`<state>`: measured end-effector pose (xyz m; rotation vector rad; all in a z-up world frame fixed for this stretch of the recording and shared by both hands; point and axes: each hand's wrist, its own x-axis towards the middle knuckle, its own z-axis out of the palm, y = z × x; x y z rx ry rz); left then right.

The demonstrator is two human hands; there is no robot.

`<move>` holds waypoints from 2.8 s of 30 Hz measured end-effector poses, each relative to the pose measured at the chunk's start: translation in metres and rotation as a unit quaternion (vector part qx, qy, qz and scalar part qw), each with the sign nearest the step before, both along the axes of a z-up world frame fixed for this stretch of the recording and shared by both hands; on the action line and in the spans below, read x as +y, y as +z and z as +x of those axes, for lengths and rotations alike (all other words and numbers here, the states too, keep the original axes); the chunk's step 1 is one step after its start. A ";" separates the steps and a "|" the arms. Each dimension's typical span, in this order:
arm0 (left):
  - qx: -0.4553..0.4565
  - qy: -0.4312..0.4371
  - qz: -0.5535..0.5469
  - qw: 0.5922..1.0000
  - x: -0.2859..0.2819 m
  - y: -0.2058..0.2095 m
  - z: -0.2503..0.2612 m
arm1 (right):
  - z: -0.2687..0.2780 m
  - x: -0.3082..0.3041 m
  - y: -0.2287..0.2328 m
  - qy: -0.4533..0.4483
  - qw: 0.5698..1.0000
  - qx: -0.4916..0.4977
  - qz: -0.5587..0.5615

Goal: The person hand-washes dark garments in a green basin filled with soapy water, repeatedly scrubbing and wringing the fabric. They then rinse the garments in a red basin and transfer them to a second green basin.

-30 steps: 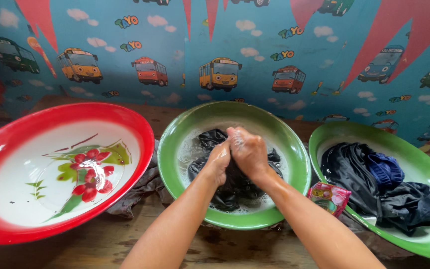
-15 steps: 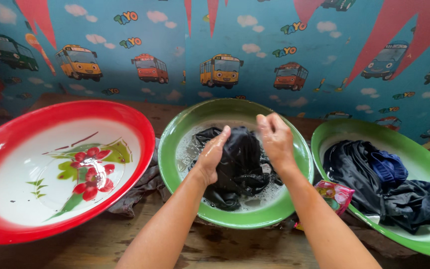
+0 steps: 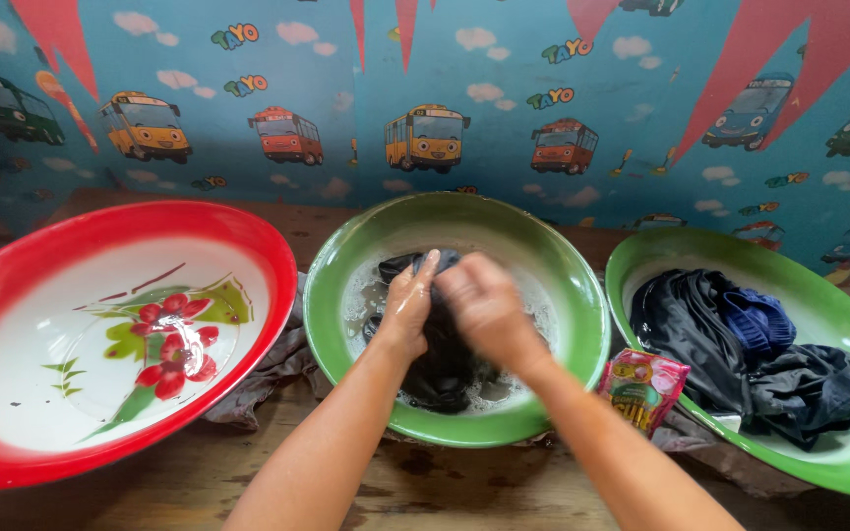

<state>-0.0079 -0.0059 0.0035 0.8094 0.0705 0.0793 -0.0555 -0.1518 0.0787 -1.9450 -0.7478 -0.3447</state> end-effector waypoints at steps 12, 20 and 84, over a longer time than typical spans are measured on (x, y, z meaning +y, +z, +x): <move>0.158 -0.079 0.078 0.981 0.002 -0.001 -0.014 | -0.017 0.018 -0.009 0.010 0.979 -0.189 -0.070; 0.015 -0.052 0.211 0.976 0.017 0.034 -0.007 | 0.077 -0.036 0.012 -0.164 0.984 0.007 -0.063; -0.184 -0.018 0.601 0.778 0.012 0.059 -0.024 | 0.055 -0.092 0.014 0.028 0.962 0.247 -0.115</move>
